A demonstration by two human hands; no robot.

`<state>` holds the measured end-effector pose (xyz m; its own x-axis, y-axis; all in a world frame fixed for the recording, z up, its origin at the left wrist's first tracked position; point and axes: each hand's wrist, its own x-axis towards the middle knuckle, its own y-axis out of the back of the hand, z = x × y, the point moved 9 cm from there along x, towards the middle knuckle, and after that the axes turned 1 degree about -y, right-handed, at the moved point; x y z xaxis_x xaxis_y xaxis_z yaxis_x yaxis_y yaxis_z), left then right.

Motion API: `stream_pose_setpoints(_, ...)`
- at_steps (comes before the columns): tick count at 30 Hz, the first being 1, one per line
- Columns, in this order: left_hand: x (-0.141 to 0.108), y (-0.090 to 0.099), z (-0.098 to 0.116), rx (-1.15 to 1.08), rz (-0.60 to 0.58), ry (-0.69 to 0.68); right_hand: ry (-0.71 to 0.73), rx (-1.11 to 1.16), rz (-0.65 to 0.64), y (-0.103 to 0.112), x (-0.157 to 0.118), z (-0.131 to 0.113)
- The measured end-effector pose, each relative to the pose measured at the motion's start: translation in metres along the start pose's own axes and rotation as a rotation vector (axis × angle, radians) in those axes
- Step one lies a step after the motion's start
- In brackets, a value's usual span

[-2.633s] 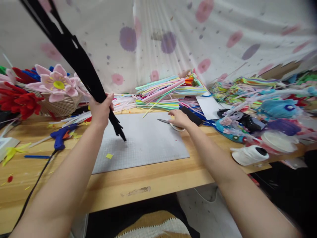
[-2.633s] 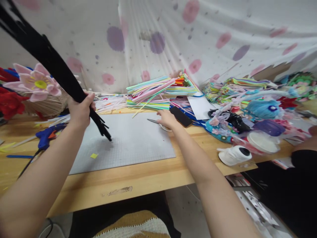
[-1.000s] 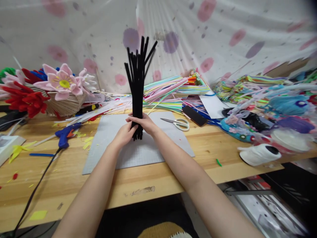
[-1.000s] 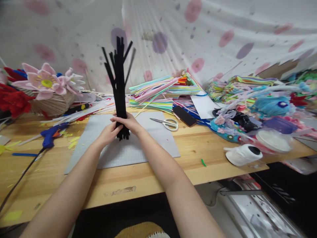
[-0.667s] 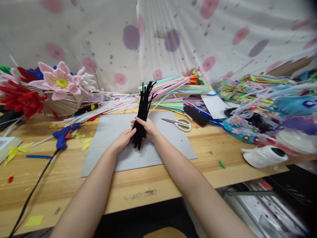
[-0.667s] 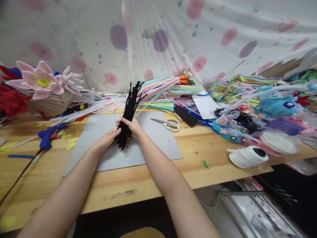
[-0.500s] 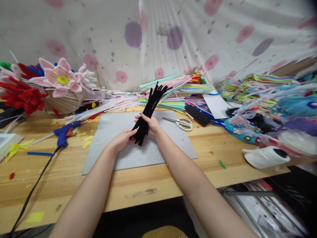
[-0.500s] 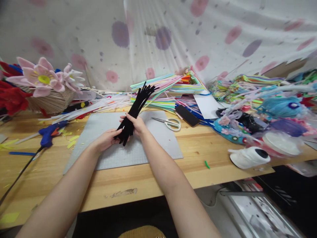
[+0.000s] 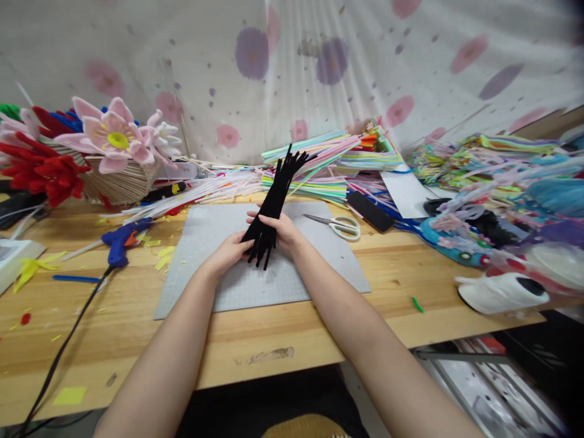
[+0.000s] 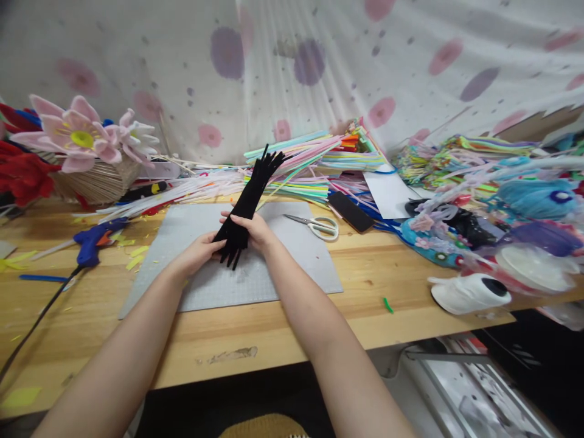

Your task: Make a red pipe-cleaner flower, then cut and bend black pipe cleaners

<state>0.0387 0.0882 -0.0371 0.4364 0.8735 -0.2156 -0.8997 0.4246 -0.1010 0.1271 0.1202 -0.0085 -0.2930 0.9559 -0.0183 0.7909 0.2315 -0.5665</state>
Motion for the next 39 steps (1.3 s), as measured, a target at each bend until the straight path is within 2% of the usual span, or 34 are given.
stream_pose_setpoints(5,-0.003,0.002,-0.006,-0.104,-0.030,0.107,0.030,0.009,0.075,0.010,0.005,-0.004)
stream_pose_setpoints(10,-0.001,0.007,0.003,-0.116,0.029,-0.010,0.079,0.019,0.113,0.005,0.004,-0.008)
stream_pose_setpoints(12,0.000,0.002,0.009,-0.065,0.032,-0.092,0.095,-0.010,0.119,0.000,0.003,-0.008)
stream_pose_setpoints(14,-0.001,-0.008,0.010,-0.011,0.007,-0.114,0.101,-0.054,0.132,-0.004,0.002,-0.008)
stream_pose_setpoints(17,-0.003,-0.023,0.002,0.011,-0.060,-0.034,0.100,-0.155,0.146,-0.006,0.002,-0.009)
stream_pose_setpoints(19,-0.004,-0.025,0.000,-0.028,-0.056,-0.010,0.096,-0.258,0.131,-0.005,0.002,-0.013)
stream_pose_setpoints(23,-0.003,-0.015,0.005,-0.118,0.013,-0.046,-0.033,-0.462,0.050,0.001,0.001,-0.014)
stream_pose_setpoints(26,-0.002,-0.010,0.006,-0.134,0.029,-0.058,-0.133,-0.516,0.053,0.010,-0.001,-0.014)
stream_pose_setpoints(33,-0.001,-0.003,0.005,-0.127,0.086,-0.059,-0.204,-0.548,0.071,0.020,-0.004,-0.021)
stream_pose_setpoints(39,0.000,-0.009,0.004,-0.041,0.035,-0.083,-0.246,-0.446,0.106,0.018,-0.004,-0.011)
